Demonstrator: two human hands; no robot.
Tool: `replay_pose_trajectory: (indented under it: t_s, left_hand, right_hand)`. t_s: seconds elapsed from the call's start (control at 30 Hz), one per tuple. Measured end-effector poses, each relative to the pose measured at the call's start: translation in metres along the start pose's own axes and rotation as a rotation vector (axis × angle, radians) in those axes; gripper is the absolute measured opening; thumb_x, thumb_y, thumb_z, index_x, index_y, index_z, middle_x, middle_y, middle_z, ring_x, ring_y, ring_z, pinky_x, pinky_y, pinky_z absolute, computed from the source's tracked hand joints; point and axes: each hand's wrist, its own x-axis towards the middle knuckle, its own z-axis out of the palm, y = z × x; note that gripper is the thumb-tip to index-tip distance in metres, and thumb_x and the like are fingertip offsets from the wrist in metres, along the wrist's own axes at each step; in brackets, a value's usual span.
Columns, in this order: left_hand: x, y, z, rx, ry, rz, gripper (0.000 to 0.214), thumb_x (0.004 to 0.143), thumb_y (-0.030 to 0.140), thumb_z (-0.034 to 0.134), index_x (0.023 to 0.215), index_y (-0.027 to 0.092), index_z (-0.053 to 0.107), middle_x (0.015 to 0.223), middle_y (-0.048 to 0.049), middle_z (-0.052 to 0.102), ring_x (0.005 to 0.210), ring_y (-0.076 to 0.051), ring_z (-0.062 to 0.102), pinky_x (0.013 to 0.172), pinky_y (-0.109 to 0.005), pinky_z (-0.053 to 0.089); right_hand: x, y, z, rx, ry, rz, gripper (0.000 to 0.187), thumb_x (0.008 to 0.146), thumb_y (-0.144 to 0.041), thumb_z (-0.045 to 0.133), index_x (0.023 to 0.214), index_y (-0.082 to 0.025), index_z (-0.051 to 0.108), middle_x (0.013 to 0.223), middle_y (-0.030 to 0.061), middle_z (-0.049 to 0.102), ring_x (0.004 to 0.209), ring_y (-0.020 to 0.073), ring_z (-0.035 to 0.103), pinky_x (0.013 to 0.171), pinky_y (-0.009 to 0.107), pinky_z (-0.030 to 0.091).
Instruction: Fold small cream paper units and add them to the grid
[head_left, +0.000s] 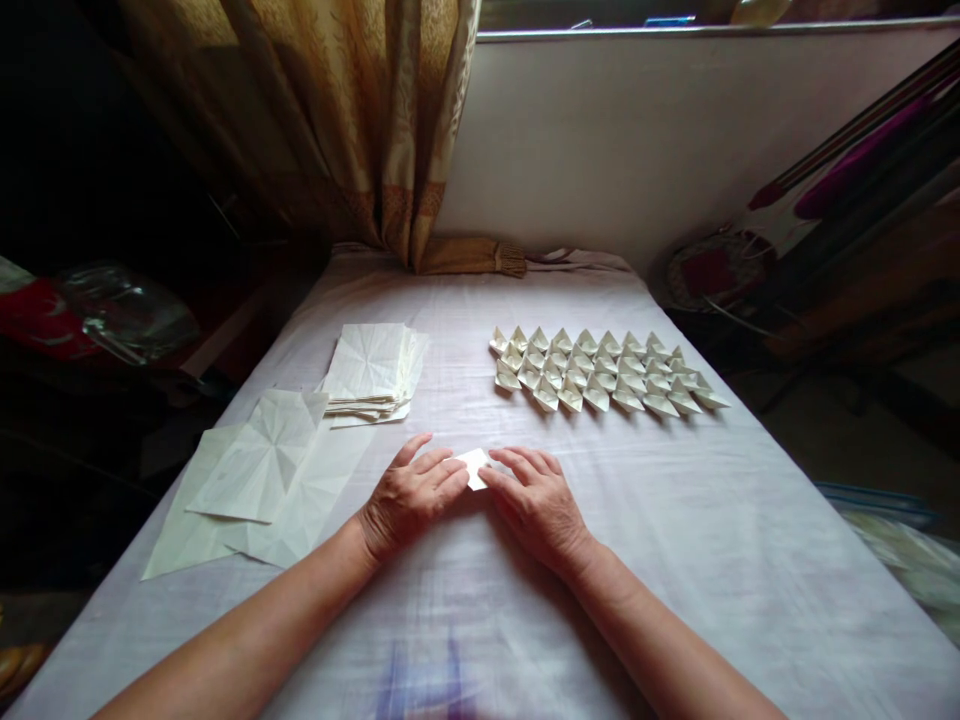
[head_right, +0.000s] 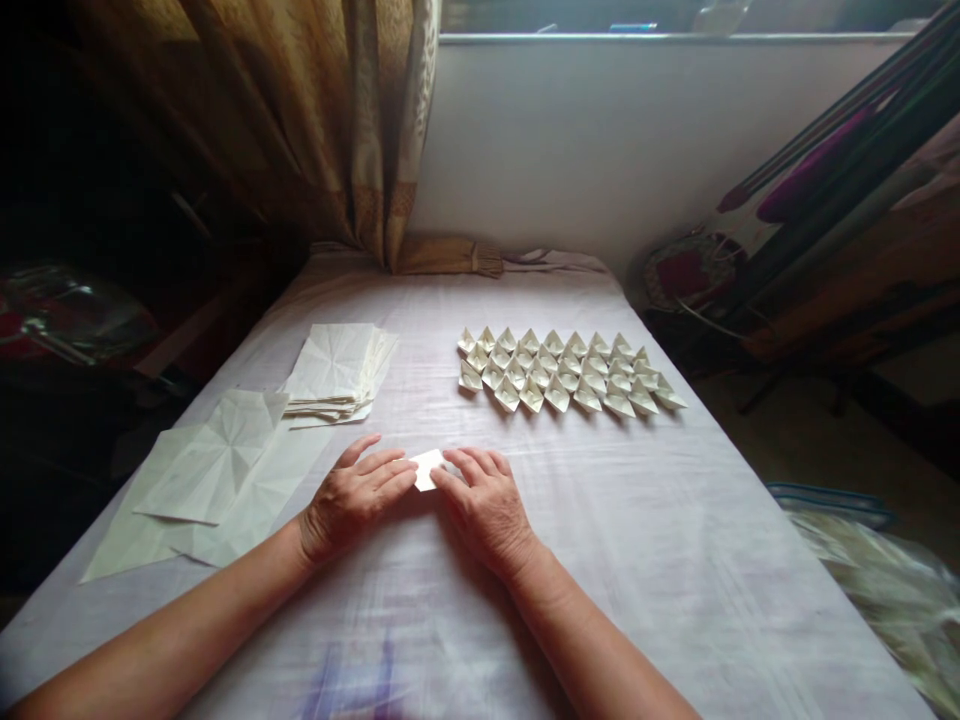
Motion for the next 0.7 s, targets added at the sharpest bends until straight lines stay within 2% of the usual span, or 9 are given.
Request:
replay_pose_trajectory:
  t_s: [0.07,0.2,0.33,0.5,0.7]
  left_hand:
    - [-0.010,-0.001,0.000,-0.027,0.043,-0.013,0.019,0.094,0.011,0.052,0.099,0.024,0.066,0.103,-0.0001,0.075,0.106,-0.018,0.065,0.109,-0.045,0.035]
    - [-0.025,0.004,0.002,-0.029,-0.050,-0.075,0.021,0.093,0.011,0.052,0.100,0.024,0.068,0.110,-0.0008,0.074,0.109,-0.019,0.064,0.109,-0.044,0.037]
    - [-0.033,0.014,-0.002,-0.050,-0.107,-0.099,0.025,0.096,0.011,0.046,0.107,0.020,0.067,0.110,-0.0025,0.073,0.103,-0.020,0.065,0.104,-0.041,0.042]
    - [-0.040,0.023,-0.003,-0.090,-0.113,-0.120,0.034,0.097,0.010,0.037,0.115,0.018,0.065,0.116,-0.0055,0.071,0.109,-0.019,0.063,0.102,-0.037,0.045]
    - [-0.042,0.025,0.000,-0.123,-0.118,-0.151,0.033,0.096,0.011,0.041,0.116,0.018,0.065,0.116,-0.0077,0.070,0.110,-0.022,0.062,0.100,-0.040,0.046]
  right_hand:
    - [-0.001,0.000,-0.001,0.010,0.034,-0.054,0.020,0.090,-0.016,0.059,0.104,-0.026,0.070,0.114,0.0059,0.069,0.106,0.0210,0.057,0.092,0.036,0.037]
    - [-0.004,-0.006,-0.003,0.074,-0.010,-0.159,0.016,0.094,-0.018,0.055,0.099,-0.024,0.070,0.107,0.0042,0.072,0.100,0.0184,0.060,0.092,0.035,0.039]
    - [-0.002,-0.013,-0.005,0.143,-0.046,-0.198,0.018,0.098,-0.018,0.049,0.097,-0.019,0.068,0.099,0.0044,0.073,0.093,0.0167,0.061,0.085,0.032,0.042]
    - [0.000,-0.014,-0.006,0.225,-0.091,-0.194,0.021,0.099,-0.017,0.046,0.092,-0.018,0.066,0.095,0.0036,0.074,0.086,0.0148,0.061,0.080,0.030,0.042]
    - [0.001,-0.001,-0.004,0.304,-0.146,-0.066,0.016,0.096,-0.023,0.053,0.095,-0.024,0.069,0.103,0.0027,0.072,0.095,0.0174,0.060,0.084,0.032,0.041]
